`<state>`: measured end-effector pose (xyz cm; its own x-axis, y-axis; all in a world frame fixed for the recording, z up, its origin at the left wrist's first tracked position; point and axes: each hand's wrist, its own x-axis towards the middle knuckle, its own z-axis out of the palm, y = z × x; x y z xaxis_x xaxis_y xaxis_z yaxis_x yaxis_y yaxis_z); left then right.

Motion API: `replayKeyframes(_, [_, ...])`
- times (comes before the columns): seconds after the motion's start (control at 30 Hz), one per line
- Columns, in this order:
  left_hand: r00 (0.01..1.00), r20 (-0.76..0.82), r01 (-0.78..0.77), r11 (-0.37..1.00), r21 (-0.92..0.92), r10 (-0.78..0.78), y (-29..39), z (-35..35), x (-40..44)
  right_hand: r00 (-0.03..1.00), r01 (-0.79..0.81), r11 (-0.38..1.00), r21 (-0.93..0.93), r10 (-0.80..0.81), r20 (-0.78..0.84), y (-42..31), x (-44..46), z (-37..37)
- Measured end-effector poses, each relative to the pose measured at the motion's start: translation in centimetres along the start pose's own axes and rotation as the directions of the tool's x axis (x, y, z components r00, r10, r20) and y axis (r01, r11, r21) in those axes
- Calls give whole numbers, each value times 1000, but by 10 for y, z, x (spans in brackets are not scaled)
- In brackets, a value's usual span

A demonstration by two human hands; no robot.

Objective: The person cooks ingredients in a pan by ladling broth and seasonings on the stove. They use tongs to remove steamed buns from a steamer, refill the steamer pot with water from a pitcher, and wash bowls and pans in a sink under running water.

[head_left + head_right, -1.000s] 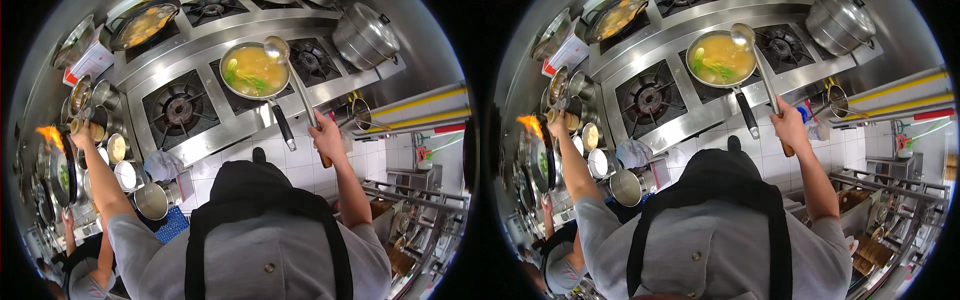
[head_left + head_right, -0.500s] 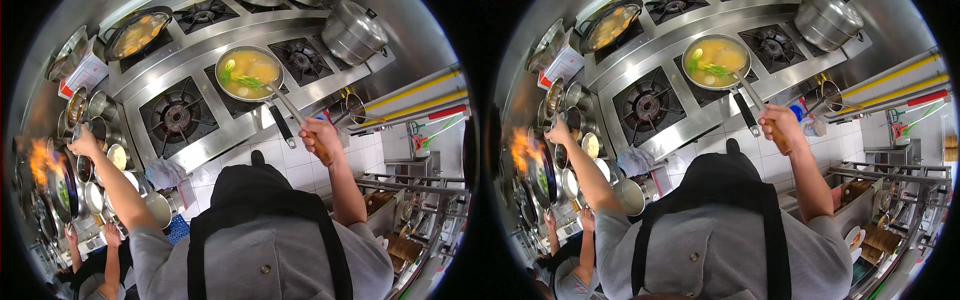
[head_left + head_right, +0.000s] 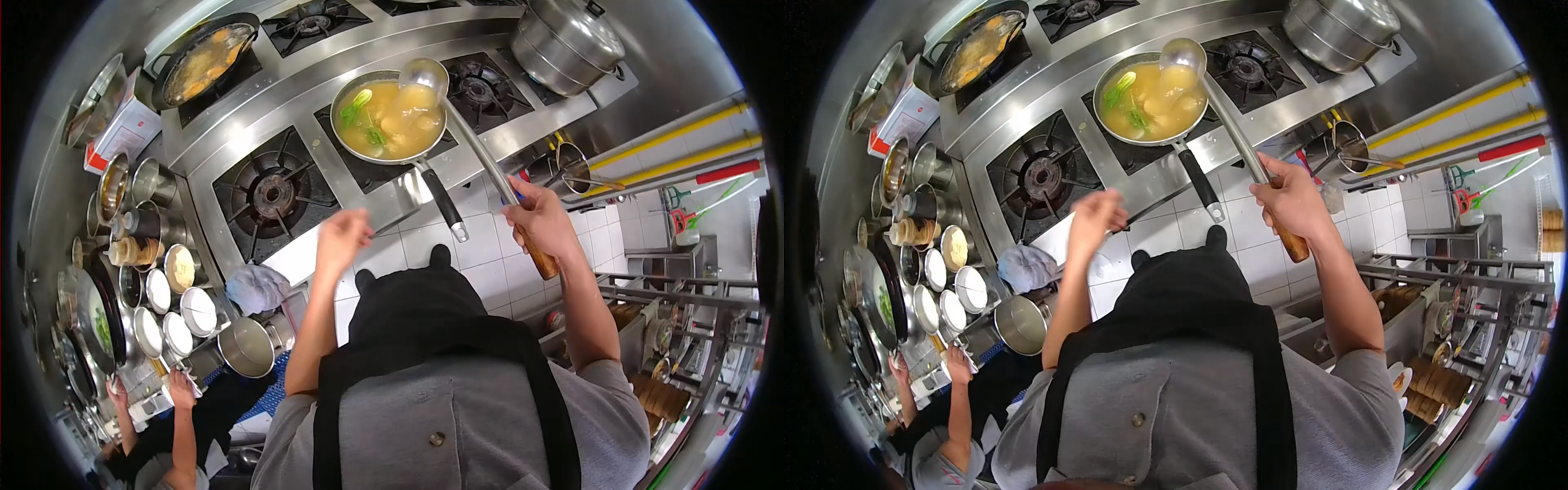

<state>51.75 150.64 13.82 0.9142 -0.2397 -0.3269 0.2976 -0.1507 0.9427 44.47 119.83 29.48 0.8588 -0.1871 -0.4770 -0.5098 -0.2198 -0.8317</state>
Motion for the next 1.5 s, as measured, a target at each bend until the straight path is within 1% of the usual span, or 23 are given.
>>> replayKeyframes(0.03, [991, 103, 82, 994, 66, -88, -8, 21, -4, 999, 33, 995, -94, -35, -20, 2, 3, -8])
replayKeyframes(0.07, [992, 91, 83, 995, 61, -89, -12, 39, -9, 999, 38, 994, -99, -39, -9, 6, 8, -16])
replayKeyframes(0.13, [945, 247, 224, 974, -13, -214, -15, 75, -12, 993, 114, 978, -176, -119, -12, 21, 22, -33])
replayKeyframes(0.2, [940, 227, 279, 957, -85, -254, -11, 100, -9, 975, 210, 924, -318, -222, -2, 42, 44, -50])
replayKeyframes(0.27, [926, 200, 353, 923, -152, -321, -10, 120, 0, 869, 432, 682, -590, -491, 70, 71, 75, -69])
replayKeyframes(0.37, [940, 64, 341, 918, -204, -335, -11, 145, 12, 887, 397, 557, -729, -438, 147, 75, 100, -84])
replayKeyframes(0.57, [921, -119, 311, 883, -351, -372, -12, 185, -2, 822, 505, 325, -800, -465, 329, 103, 166, -98])
replayKeyframes(0.67, [910, -154, 264, 825, -500, -385, -28, 193, -21, 771, 585, 333, -739, -509, 382, 109, 191, -98])
replayKeyframes(0.73, [885, -210, 284, 837, -467, -417, -57, 192, -36, 716, 695, 533, -483, -576, 395, 118, 209, -96])
replayKeyframes(0.77, [862, -243, 317, 848, -426, -444, -78, 191, -43, 706, 706, 527, -473, -580, 407, 107, 207, -96])
replayKeyframes(0.8, [834, -305, 345, 866, -362, -459, -99, 190, -51, 833, 476, 846, -242, -345, 432, 86, 199, -98])
replayKeyframes(0.83, [807, -345, 397, 873, -283, -479, -123, 187, -59, 851, 110, 994, -14, -87, 517, 68, 193, -101])
replayKeyframes(0.87, [782, -370, 462, 865, -195, -501, -147, 183, -69, 812, 19, 995, 97, -72, 579, 57, 192, -106])
replayKeyframes(0.9, [731, -430, 492, 846, -205, -530, -173, 182, -77, 812, 24, 994, 104, -80, 578, 49, 194, -110])
replayKeyframes(1.0, [666, -403, 595, 773, -221, -628, -244, 173, -109, 783, -231, 932, 280, 7, 623, 28, 185, -119])
replayKeyframes(1.07, [621, -371, 645, 719, -258, -691, -305, 164, -136, 788, -212, 940, 267, 3, 616, 20, 175, -121])
replayKeyframes(1.13, [605, -343, 715, 680, -162, -718, -376, 153, -168, 810, -121, 978, 170, -1, 586, 9, 158, -121])
replayKeyframes(1.17, [601, -379, 763, 646, 11, -704, -410, 149, -180, 814, -121, 978, 171, 0, 581, 11, 154, -121])
replayKeyframes(1.23, [616, -447, 788, 497, 363, -649, -467, 142, -190, 842, 90, 996, 7, -80, 534, 14, 147, -120])
replayKeyframes(1.33, [806, -398, 586, 501, 636, -438, -484, 139, -187, 898, 173, 976, -134, -100, 429, 7, 126, -121])
replayKeyframes(1.4, [667, -371, 745, 597, 297, -647, -404, 137, -176, 911, 238, 955, -174, -158, 381, 14, 122, -124])
replayKeyframes(1.43, [581, -348, 806, 581, 117, -736, -302, 142, -165, 915, 300, 928, -220, -215, 341, 16, 120, -126])
replayKeyframes(1.5, [782, -234, 623, 738, 261, -577, -357, 131, -157, 918, 354, 889, -291, -272, 287, 16, 111, -133])
